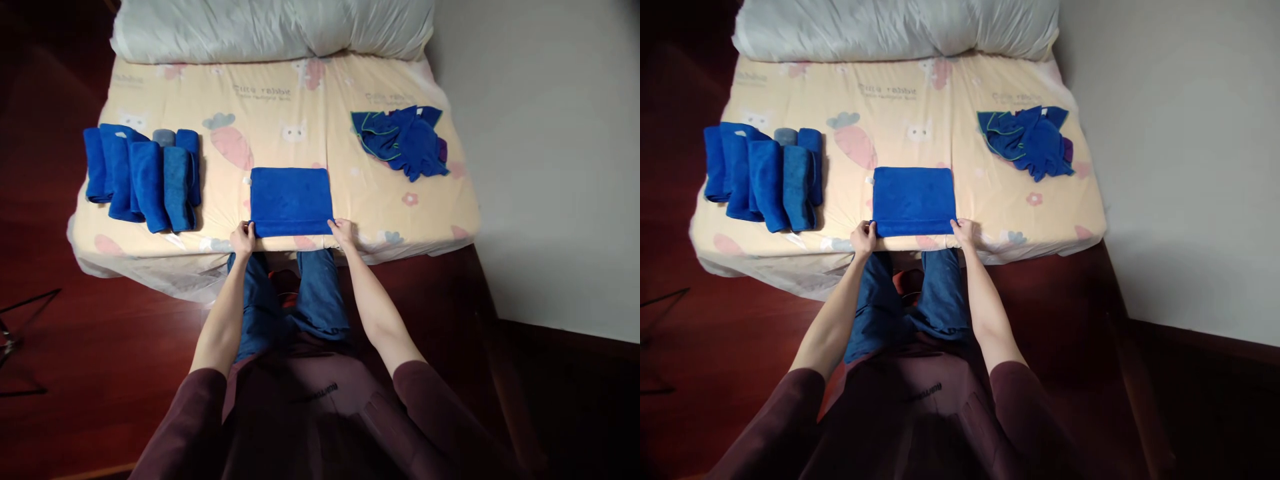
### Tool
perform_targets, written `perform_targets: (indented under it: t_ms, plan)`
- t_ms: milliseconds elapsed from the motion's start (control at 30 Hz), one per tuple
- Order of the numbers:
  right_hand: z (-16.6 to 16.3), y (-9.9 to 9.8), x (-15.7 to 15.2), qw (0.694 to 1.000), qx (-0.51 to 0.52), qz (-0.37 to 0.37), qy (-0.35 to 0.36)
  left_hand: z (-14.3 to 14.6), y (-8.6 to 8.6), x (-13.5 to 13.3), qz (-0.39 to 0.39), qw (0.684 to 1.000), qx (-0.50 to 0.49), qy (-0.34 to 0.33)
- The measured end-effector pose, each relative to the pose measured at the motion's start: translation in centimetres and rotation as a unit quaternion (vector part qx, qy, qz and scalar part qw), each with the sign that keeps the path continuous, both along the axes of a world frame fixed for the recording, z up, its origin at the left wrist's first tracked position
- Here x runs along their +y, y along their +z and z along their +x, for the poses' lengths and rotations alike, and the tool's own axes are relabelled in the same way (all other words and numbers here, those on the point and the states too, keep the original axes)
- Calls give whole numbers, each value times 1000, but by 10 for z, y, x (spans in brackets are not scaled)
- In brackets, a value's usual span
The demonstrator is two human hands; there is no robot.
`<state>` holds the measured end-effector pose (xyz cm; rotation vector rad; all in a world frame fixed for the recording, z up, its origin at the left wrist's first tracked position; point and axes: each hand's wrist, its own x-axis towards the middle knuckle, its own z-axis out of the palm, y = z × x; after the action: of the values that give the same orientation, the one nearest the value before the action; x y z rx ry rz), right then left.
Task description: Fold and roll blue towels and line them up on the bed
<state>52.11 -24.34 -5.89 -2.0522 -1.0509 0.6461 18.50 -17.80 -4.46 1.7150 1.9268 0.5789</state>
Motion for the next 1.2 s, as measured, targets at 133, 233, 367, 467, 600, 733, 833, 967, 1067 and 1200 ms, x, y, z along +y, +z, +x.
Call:
perform_targets:
  t_ms: [133, 233, 367, 467, 600, 733, 833, 967, 1067, 1200]
  plan:
    - [-4, 0, 6, 996, -63, -47, -30, 2, -2, 9, -31, 999, 18, 9]
    - [-9, 6, 16, 987, -105, -109, -49, 4, 3, 17, -72, 996, 41, 18]
    - [-14, 20, 25, 972, -119, -197, -39, 6, 13, 20, -111, 992, 56, 25]
    - [-14, 29, 24, 968, -109, -223, -43, 6, 18, 18, -119, 990, 61, 38]
    - [-22, 41, 22, 963, -102, -234, -83, 5, 26, 18, -151, 986, 56, 41]
    - [-32, 56, 21, 965, -97, -213, -121, -3, 44, 19, -129, 988, 83, 16]
    - [-29, 66, 8, 978, -116, -138, -105, -20, 53, 15, 10, 981, 157, -115]
    - [-11, 65, -27, 969, -203, 83, 118, -43, 48, 4, 120, 924, 130, -339]
    - [-2, 55, -47, 915, -236, 114, 306, -44, 34, -2, 95, 909, 92, -395]
    - [-1, 37, -48, 898, -251, 51, 357, -29, 16, -5, 70, 929, 76, -355]
